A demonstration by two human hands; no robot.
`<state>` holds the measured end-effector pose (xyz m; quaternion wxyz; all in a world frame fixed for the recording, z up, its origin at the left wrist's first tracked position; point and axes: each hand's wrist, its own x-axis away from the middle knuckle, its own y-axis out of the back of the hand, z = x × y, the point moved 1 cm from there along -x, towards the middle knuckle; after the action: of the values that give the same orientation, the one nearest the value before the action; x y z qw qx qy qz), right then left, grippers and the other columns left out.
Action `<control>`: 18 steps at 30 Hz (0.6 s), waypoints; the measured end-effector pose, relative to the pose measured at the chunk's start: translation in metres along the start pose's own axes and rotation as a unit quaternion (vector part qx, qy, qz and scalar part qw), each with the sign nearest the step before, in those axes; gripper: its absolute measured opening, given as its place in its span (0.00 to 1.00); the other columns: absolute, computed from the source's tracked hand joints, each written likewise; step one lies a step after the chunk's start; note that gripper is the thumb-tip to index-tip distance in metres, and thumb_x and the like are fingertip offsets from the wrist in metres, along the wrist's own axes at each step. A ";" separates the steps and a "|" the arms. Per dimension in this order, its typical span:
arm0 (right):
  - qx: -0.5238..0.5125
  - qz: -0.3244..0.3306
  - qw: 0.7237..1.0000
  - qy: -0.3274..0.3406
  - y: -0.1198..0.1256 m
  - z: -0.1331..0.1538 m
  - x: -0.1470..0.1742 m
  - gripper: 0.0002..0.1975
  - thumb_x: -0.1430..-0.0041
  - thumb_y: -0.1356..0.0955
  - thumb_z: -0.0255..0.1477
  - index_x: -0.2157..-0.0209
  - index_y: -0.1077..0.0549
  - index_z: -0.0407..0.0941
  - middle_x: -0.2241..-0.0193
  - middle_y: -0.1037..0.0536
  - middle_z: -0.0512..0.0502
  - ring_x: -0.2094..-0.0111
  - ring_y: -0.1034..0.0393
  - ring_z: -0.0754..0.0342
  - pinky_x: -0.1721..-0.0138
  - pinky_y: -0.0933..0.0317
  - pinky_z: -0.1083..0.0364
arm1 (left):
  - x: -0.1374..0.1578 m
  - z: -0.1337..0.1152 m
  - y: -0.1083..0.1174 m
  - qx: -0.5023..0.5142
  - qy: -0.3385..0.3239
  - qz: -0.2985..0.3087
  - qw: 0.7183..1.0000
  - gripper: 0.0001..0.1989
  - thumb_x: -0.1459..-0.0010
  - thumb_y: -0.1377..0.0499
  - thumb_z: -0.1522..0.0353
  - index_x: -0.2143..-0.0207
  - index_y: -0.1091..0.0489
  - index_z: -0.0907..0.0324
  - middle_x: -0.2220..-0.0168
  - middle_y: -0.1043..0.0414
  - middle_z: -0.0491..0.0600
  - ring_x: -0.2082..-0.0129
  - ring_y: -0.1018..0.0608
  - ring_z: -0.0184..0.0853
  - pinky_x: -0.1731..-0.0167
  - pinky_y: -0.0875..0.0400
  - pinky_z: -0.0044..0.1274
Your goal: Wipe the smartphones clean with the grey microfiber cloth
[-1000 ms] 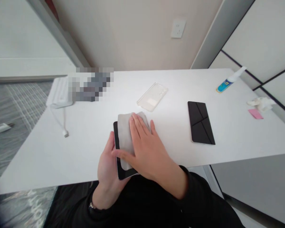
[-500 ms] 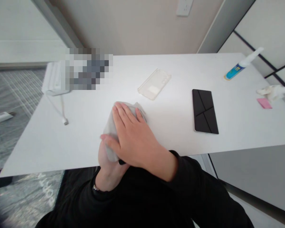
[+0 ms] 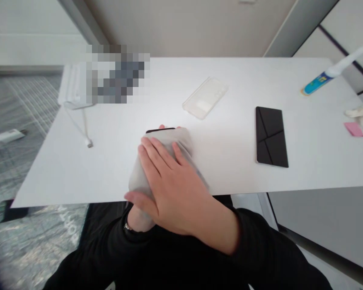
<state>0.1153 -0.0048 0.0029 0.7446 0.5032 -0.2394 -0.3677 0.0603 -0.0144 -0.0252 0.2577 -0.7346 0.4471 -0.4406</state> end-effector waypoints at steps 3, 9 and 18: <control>0.001 -0.016 1.000 -0.020 0.007 -0.024 -0.022 0.39 0.24 0.48 0.47 0.27 0.53 0.31 0.25 0.56 0.34 0.23 0.64 0.45 0.25 0.61 0.37 | -0.015 -0.007 0.003 -0.032 0.109 -0.017 0.993 0.27 0.25 0.64 0.64 0.28 0.44 0.49 0.28 0.40 0.44 0.28 0.37 0.36 0.33 0.36 0.29; 0.003 -0.025 0.996 -0.080 -0.007 -0.024 0.024 0.46 0.27 0.47 0.53 0.26 0.59 0.30 0.24 0.62 0.33 0.23 0.69 0.42 0.26 0.61 0.35 | -0.030 -0.019 -0.009 0.015 0.213 0.069 0.975 0.25 0.25 0.55 0.55 0.33 0.34 0.49 0.36 0.28 0.46 0.32 0.31 0.41 0.32 0.37 0.35; 0.005 -0.010 1.000 -0.019 -0.003 0.005 0.009 0.50 0.30 0.47 0.59 0.27 0.53 0.30 0.24 0.59 0.35 0.23 0.67 0.43 0.25 0.62 0.37 | -0.012 -0.013 0.000 -0.007 0.126 0.009 0.992 0.25 0.26 0.58 0.55 0.30 0.42 0.42 0.28 0.41 0.39 0.26 0.43 0.35 0.31 0.38 0.28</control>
<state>0.1156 -0.0155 0.0017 0.7339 0.5018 -0.2502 -0.3833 0.0461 -0.0038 -0.0243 0.1984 -0.6709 0.4856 -0.5242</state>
